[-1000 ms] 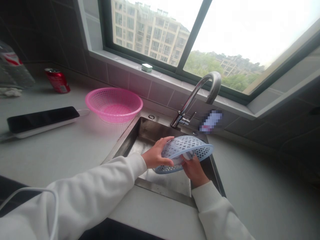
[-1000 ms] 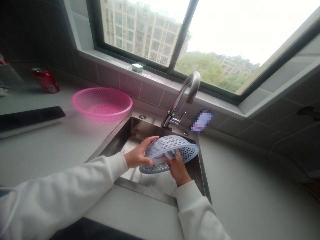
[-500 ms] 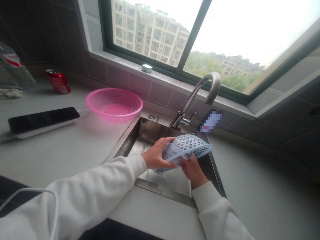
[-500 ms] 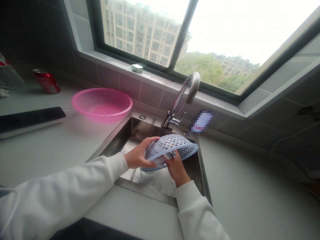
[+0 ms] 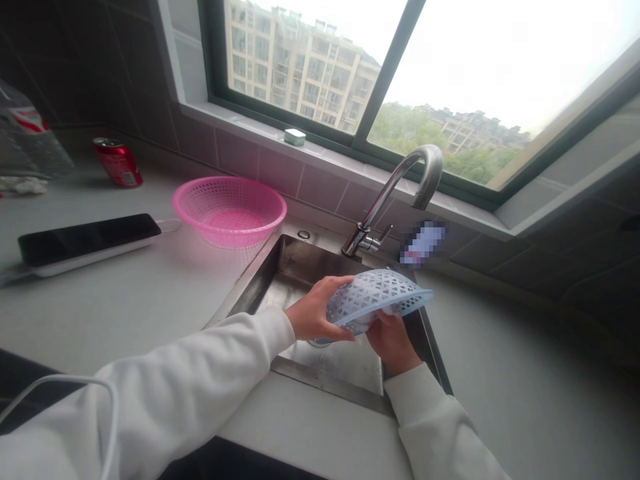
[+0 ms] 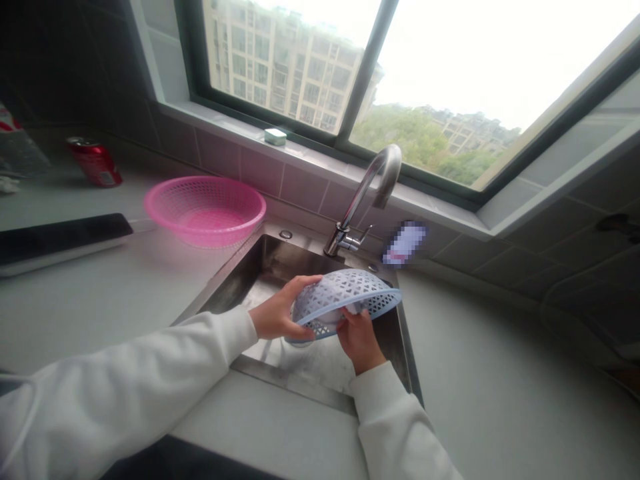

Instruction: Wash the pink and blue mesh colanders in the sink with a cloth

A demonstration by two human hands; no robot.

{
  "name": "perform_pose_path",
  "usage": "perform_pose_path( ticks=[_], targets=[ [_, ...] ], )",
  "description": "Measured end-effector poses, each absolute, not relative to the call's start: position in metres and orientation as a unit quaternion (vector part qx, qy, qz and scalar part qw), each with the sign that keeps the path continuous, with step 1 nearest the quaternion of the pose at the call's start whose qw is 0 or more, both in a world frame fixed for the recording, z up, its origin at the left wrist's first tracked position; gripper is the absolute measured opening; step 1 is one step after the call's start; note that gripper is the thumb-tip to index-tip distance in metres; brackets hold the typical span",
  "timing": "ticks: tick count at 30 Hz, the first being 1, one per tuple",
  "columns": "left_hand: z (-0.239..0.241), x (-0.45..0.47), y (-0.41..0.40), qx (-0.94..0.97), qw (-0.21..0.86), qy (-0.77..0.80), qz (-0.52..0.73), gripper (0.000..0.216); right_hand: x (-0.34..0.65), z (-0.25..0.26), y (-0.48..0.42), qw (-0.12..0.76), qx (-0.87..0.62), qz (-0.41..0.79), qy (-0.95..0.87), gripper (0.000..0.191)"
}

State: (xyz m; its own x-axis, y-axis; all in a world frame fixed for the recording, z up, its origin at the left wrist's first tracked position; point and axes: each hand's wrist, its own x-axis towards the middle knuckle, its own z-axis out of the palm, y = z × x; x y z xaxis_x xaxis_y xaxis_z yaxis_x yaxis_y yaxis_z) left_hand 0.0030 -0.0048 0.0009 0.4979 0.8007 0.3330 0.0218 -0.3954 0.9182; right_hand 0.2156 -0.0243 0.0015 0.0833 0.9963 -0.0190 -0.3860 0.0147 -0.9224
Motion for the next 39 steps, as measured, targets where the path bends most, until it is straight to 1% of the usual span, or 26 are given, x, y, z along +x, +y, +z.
perform_pose_path(
  ticks=[3, 7, 10, 12, 13, 14, 17, 20, 23, 25, 29, 31, 36, 39],
  targets=[
    [0.001, 0.004, -0.005, 0.724, 0.474, 0.279, 0.417, 0.112, 0.223, 0.002, -0.022, 0.622, -0.404, 0.577, -0.342, 0.043],
    [-0.001, 0.004, -0.005, 0.715, 0.488, 0.271, 0.422, 0.113, 0.214, 0.003, -0.027, 0.589, -0.402, 0.603, -0.358, 0.045],
    [-0.004, 0.003, -0.002, 0.713, 0.495, 0.268, 0.419, 0.122, 0.209, 0.002, -0.028, 0.58, -0.402, 0.599, -0.378, 0.046],
    [-0.005, 0.002, 0.0, 0.705, 0.507, 0.275, 0.413, 0.131, 0.214, 0.001, -0.025, 0.601, -0.403, 0.588, -0.363, 0.046],
    [-0.005, 0.001, 0.001, 0.698, 0.517, 0.279, 0.409, 0.132, 0.218, 0.001, -0.023, 0.614, -0.402, 0.583, -0.349, 0.045],
    [-0.004, 0.001, 0.001, 0.691, 0.528, 0.282, 0.405, 0.13, 0.222, 0.0, -0.021, 0.626, -0.401, 0.58, -0.334, 0.044],
    [-0.002, 0.002, 0.0, 0.686, 0.545, 0.284, 0.389, 0.113, 0.227, 0.001, -0.019, 0.639, -0.396, 0.579, -0.316, 0.043],
    [-0.001, 0.003, -0.002, 0.693, 0.533, 0.285, 0.392, 0.104, 0.216, 0.003, -0.024, 0.6, -0.41, 0.588, -0.356, 0.047],
    [-0.002, 0.004, -0.003, 0.703, 0.511, 0.283, 0.406, 0.102, 0.204, 0.005, -0.029, 0.544, -0.416, 0.6, -0.414, 0.048],
    [-0.003, 0.003, -0.002, 0.709, 0.499, 0.28, 0.414, 0.101, 0.206, 0.005, -0.028, 0.558, -0.406, 0.597, -0.41, 0.05],
    [-0.004, 0.004, -0.002, 0.711, 0.492, 0.274, 0.42, 0.103, 0.224, 0.002, -0.02, 0.629, -0.386, 0.591, -0.325, 0.051],
    [-0.003, 0.004, -0.003, 0.712, 0.491, 0.274, 0.421, 0.104, 0.227, 0.001, -0.019, 0.628, -0.385, 0.599, -0.315, 0.049],
    [0.0, 0.003, -0.005, 0.722, 0.479, 0.276, 0.416, 0.103, 0.213, 0.0, -0.027, 0.568, -0.392, 0.61, -0.388, 0.051],
    [0.003, 0.002, -0.005, 0.728, 0.471, 0.281, 0.41, 0.104, 0.218, -0.002, -0.025, 0.6, -0.379, 0.597, -0.374, 0.053]
  ],
)
